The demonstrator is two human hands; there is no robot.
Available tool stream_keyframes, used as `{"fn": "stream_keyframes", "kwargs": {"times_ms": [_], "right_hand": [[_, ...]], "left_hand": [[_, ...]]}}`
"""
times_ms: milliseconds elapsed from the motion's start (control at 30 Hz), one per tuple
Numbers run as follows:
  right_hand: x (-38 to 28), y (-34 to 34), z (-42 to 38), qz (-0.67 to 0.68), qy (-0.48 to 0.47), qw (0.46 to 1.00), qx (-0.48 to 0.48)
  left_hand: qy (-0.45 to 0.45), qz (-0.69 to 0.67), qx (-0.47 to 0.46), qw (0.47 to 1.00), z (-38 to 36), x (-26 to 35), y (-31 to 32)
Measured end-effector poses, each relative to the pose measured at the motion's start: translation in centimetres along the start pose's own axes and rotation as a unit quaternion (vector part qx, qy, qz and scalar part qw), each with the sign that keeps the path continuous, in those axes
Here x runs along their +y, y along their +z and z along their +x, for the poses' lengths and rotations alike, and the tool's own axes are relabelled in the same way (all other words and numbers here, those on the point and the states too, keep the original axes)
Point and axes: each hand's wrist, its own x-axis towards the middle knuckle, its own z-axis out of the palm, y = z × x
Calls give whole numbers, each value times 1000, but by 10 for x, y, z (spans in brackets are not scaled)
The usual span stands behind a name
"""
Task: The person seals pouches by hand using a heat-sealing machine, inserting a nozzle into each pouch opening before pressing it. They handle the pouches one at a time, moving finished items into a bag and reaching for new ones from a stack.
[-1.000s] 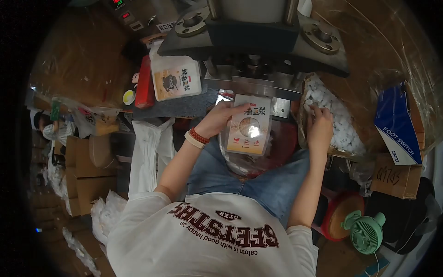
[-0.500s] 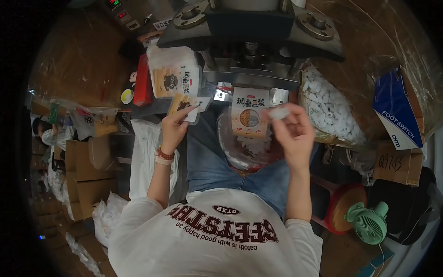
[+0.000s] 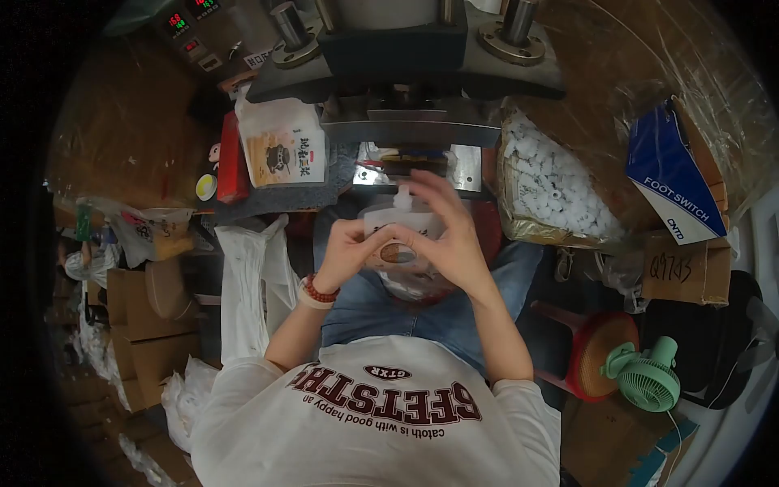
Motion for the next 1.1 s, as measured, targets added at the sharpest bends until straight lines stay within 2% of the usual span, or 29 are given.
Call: {"fn": "stream_keyframes", "kwargs": {"times_ms": [33,67,100,133,167,200,233,300,333,400,433,500,533,600,633,667,700,733,767,800,833,867,900,933,967,1000,1067,1100], "right_hand": [[2,-4,-1,-75,-11,993,94],[3,-8,-1,-149,-22,971,186],[1,-19,-1,-151,-22,971,185],[-2,-35,-2,-179,-9,955,236],[-3,-51,-3,-206,5,936,287],[-1,-67,-4,-266,5,918,293],[4,-79,-3,-266,6,919,291],[25,-97,-2,-544,36,793,274],[40,-101,-3,-542,36,795,271],[64,-105,0,-556,150,787,218],[67,-109,2,-554,146,790,216],[66,-105,-1,-535,127,812,197],[61,-102,2,-532,123,815,195],[45,-99,3,-412,75,858,299],[42,-98,0,-361,30,877,315],[36,-93,-4,-360,31,878,315],[28,-83,-7,-183,41,926,329],[21,-72,-9,2,49,942,333],[17,-61,-10,2,50,942,333],[13,-50,-11,75,34,955,284],[10,-41,-11,148,16,960,236],[9,-35,-12,177,24,965,192],[7,-26,-12,178,28,964,194],[6,-16,-10,205,20,967,153],[3,-5,-7,231,12,967,111],[-3,6,-4,251,22,963,95],[-7,22,3,221,23,973,62],[-1,28,6,105,10,993,56]], "left_hand": [[-39,-107,5,993,8,-7,11],[-38,-109,5,993,14,-11,17],[-89,-208,19,974,22,-10,21],[-138,-305,32,942,30,-9,23],[-139,-306,32,941,38,-7,22],[-139,-335,35,931,47,-4,19],[-139,-363,38,921,56,-2,16],[-170,-382,37,908,68,-10,10],[-179,-389,30,903,71,-11,8],[-164,-414,41,895,71,-8,12],[-162,-412,46,895,74,-7,12],[-200,-345,34,916,71,-11,8],[-187,-282,18,941,70,-16,1],[-66,-41,100,992,64,-19,-25],[-82,140,190,968,60,-25,-48],[-14,408,258,876,48,-18,-63],[56,638,302,706,37,-11,-76],[57,639,300,706,24,-21,-88],[37,630,216,745,10,-40,-99],[18,615,130,777,-1,-52,-104],[85,597,136,786,-10,-55,-104],[87,598,132,786,-15,-58,-107],[101,540,139,824,-22,-62,-109],[115,478,146,859,-26,-51,-106],[122,398,212,884,-26,-42,-93],[122,396,212,885,-26,-30,-83],[109,289,233,922,-27,-14,-68],[111,287,232,923,-25,-7,-62]]}}
